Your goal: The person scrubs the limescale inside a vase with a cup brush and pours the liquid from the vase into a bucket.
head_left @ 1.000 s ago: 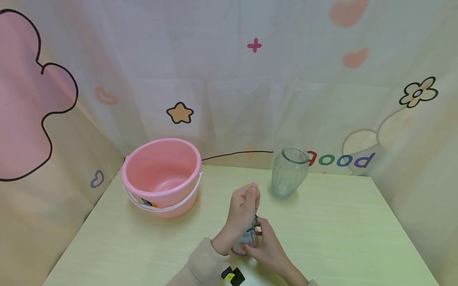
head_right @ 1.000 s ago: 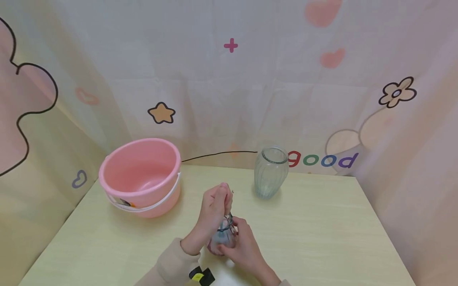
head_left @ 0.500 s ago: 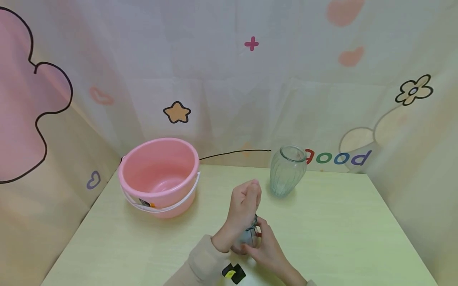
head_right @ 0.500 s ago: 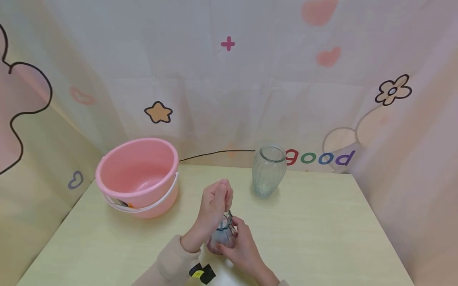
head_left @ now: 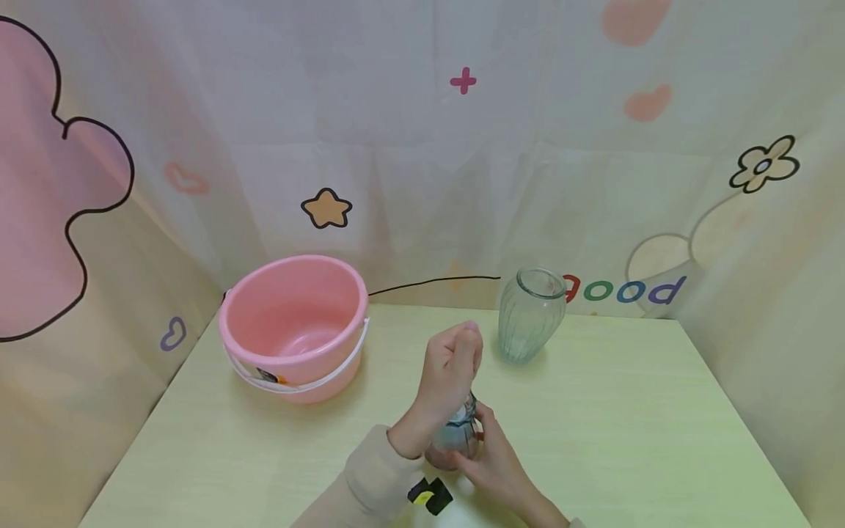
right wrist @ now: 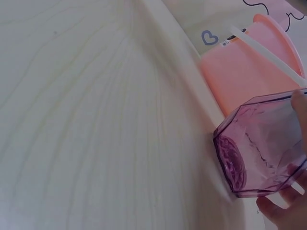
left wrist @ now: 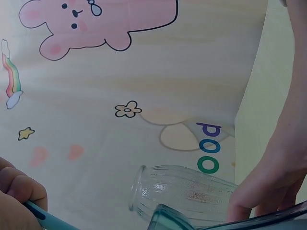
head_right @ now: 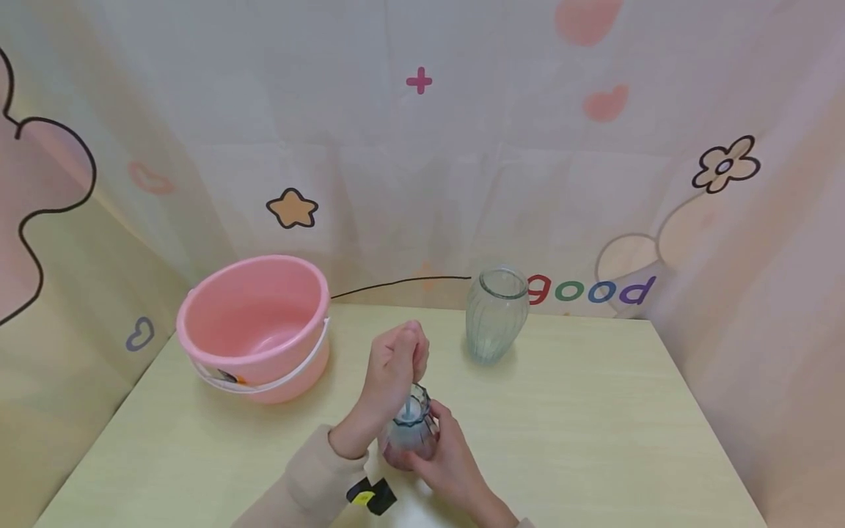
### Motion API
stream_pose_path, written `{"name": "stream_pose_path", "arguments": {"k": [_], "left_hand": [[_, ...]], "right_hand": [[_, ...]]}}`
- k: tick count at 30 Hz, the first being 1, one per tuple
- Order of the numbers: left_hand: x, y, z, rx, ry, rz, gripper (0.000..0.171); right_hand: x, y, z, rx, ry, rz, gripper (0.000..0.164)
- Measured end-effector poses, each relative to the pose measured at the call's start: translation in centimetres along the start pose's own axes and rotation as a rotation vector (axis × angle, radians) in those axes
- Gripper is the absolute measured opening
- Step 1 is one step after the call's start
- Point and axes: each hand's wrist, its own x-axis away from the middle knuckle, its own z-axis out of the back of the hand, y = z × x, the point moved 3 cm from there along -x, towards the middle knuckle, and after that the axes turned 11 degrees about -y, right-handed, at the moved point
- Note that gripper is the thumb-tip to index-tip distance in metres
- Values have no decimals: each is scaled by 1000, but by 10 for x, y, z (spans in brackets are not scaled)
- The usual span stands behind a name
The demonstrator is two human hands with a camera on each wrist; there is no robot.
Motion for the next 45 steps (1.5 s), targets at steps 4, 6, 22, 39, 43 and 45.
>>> {"name": "stream_pose_path", "arguments": {"k": [4, 6, 22, 39, 43, 45], "left_hand": [[0, -1, 0, 6, 16, 5, 37], [0, -1, 0, 4, 23, 7, 38], [19, -21, -8, 44, 48, 98, 35], [17, -18, -11, 15, 44, 34, 33], [15, -14, -9, 2, 26, 12, 34], [13, -10, -8, -2, 18, -5, 34]], "right_hand": [[3, -9, 6, 18, -40, 22, 75], [5, -18, 10, 36, -54, 52, 72], [6, -4, 7, 28, -50, 135, 71], [5, -1, 5, 44, -17, 136, 71], [6, -15, 7, 42, 2, 160, 69], [6, -16, 7, 43, 10, 166, 68]]}}
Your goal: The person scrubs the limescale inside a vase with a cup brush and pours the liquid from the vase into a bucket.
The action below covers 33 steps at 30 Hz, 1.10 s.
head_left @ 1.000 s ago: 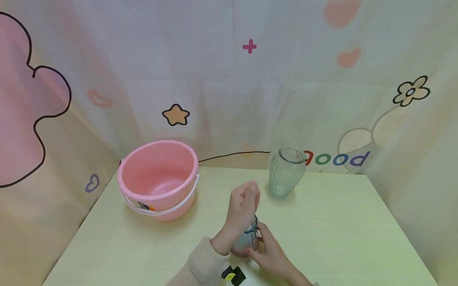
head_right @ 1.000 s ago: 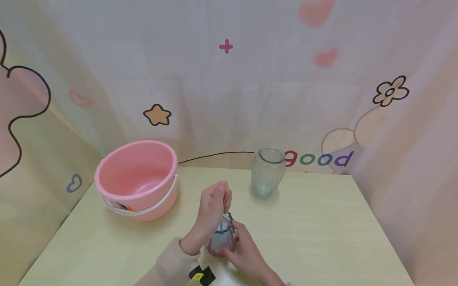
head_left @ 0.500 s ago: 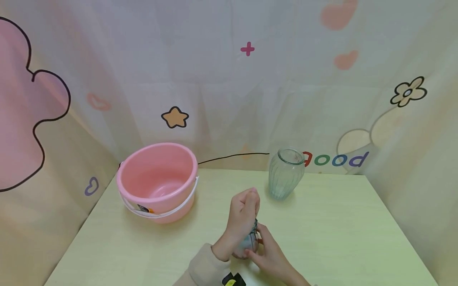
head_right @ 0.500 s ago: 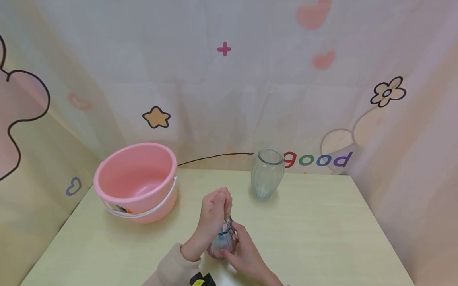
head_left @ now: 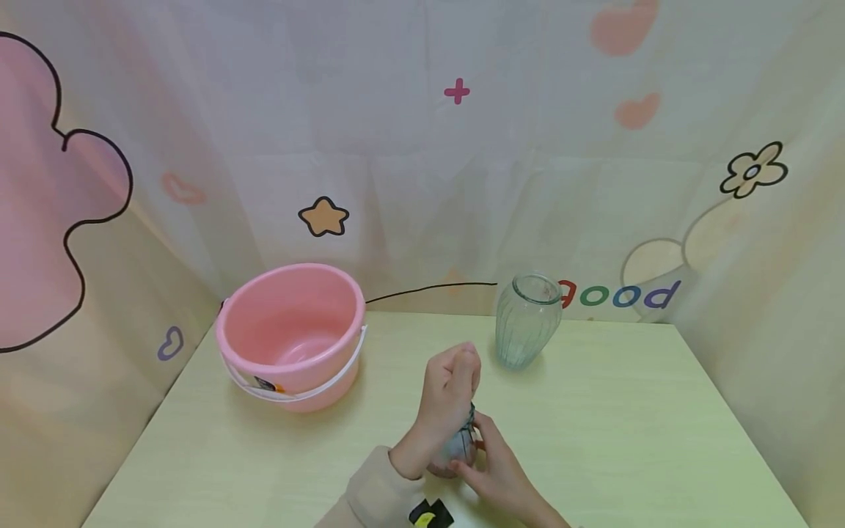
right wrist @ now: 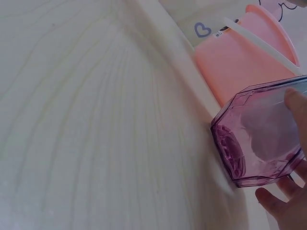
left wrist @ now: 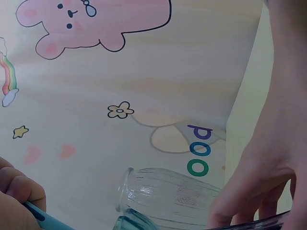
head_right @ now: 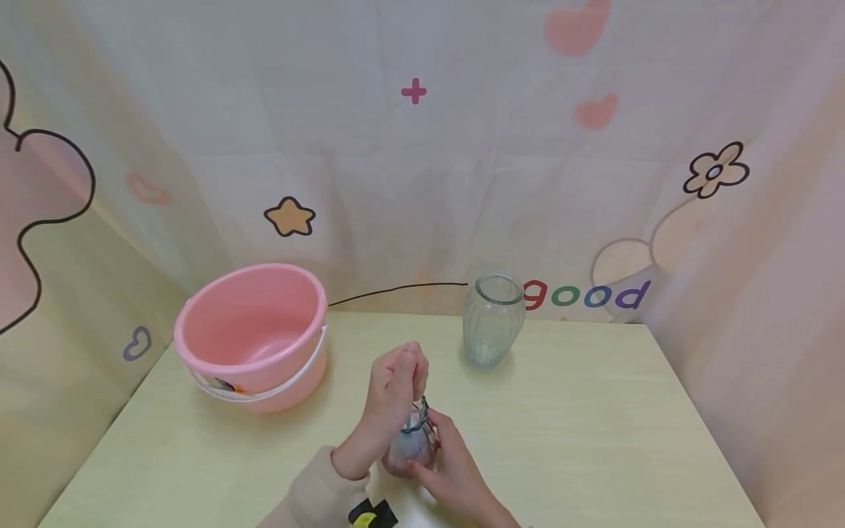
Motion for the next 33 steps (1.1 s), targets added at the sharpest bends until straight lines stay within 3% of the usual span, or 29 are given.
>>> {"name": "stream_pose_path", "arguments": {"k": [10, 20, 27, 33], "left_hand": [[-10, 10, 3, -25, -1, -36, 38], [-8, 9, 2, 0, 1, 0, 34], [-1, -1, 2, 10, 44, 50, 32], [3, -11, -1, 13, 37, 84, 33]], "right_hand": [[2, 24, -4, -33, 7, -93, 68], [0, -12, 3, -48, 15, -103, 65], [2, 17, -5, -62, -3, -113, 69], [2, 25, -6, -63, 2, -58, 70]]}}
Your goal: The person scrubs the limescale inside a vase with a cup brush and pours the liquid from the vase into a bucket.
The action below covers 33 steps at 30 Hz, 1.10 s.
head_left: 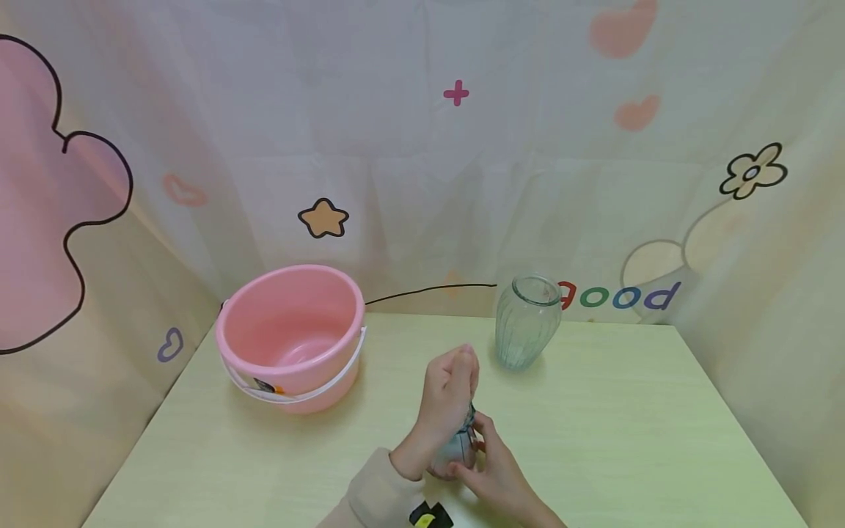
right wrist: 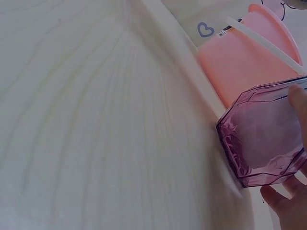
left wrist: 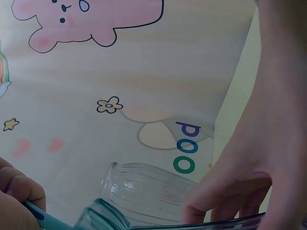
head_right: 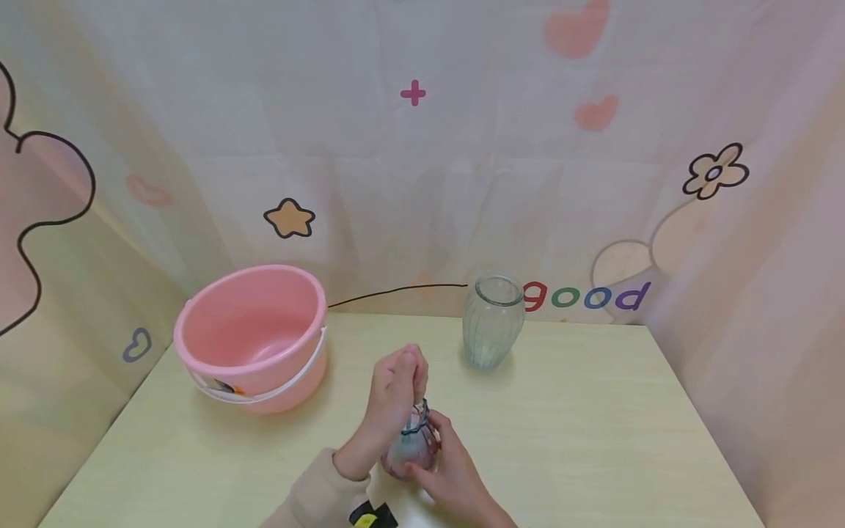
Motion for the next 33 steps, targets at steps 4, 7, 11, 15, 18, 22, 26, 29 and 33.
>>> {"name": "stream_pose_path", "arguments": {"k": [4, 7, 11, 15, 18, 22, 26, 29, 33], "left_hand": [[1, -1, 0, 4, -3, 14, 32], [2, 0, 0, 10, -3, 14, 32], [3, 1, 0, 9, -2, -8, 33], [3, 1, 0, 5, -19, -16, 33], [3, 1, 1, 7, -33, -10, 33], [3, 2, 3, 16, -44, 10, 33], [2, 4, 4, 19, -44, 16, 33], [-1, 9, 4, -1, -49, -26, 34], [-6, 19, 6, -21, -64, -96, 35]], "right_hand": [[0, -1, -1, 20, 7, 18, 76], [0, -1, -1, 27, 11, 14, 79], [0, -8, 0, 65, 24, 17, 76], [1, -30, 3, 97, 40, 58, 70], [0, -45, 6, 102, 36, 83, 67], [-2, -48, 7, 101, 38, 94, 65], [-3, -31, 3, 100, 47, 80, 68], [-3, -14, -1, 96, 43, 41, 70], [-3, -3, -3, 69, 24, -31, 70]]}}
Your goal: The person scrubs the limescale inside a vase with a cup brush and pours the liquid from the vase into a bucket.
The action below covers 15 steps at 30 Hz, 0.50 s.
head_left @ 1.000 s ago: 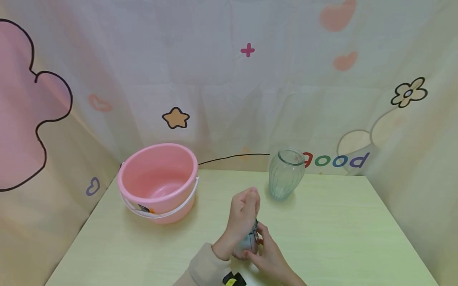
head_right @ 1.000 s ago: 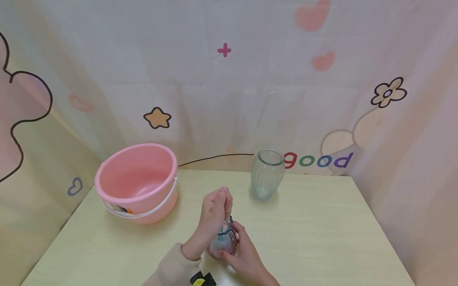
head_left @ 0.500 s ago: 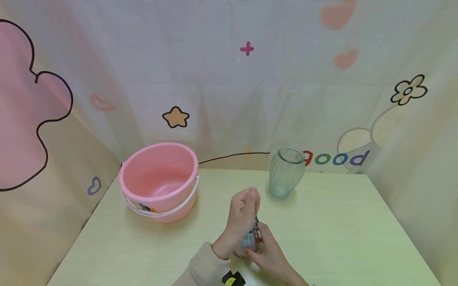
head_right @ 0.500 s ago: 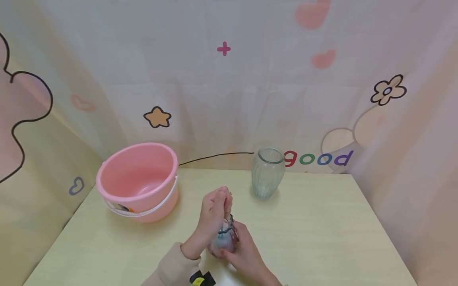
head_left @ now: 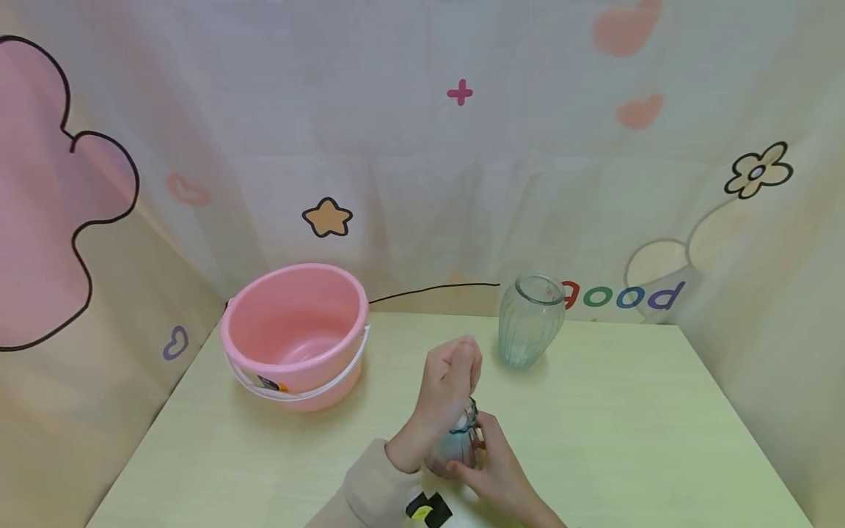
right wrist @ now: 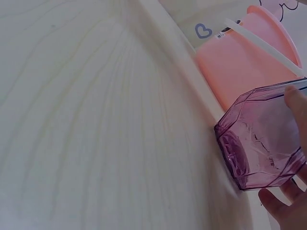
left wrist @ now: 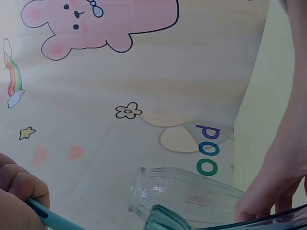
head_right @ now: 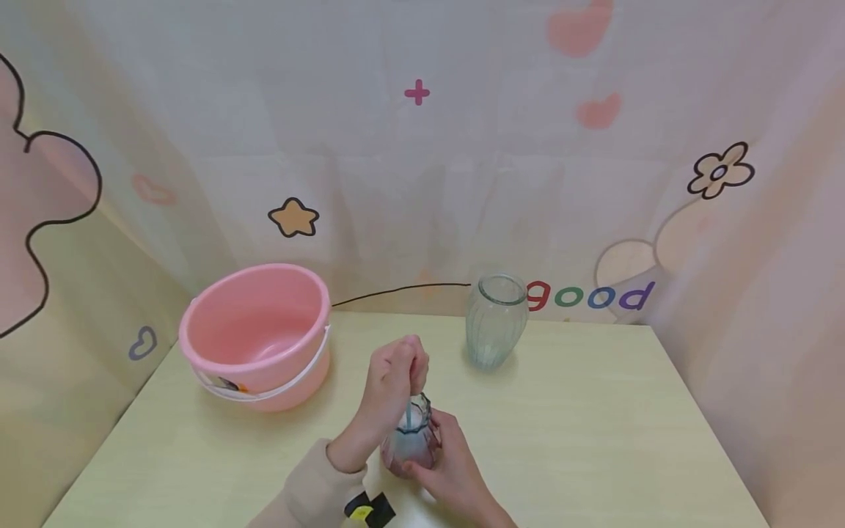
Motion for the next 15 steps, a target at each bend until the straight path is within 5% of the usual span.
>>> {"name": "stream_pose_path", "arguments": {"k": [9, 15], "left_hand": [[-3, 8, 2, -2, -29, 23, 35], [0, 29, 0, 0, -28, 37, 33]], "right_hand": [[2, 1, -1, -22, -10, -20, 69], [0, 1, -2, -43, -4, -14, 71]]}}
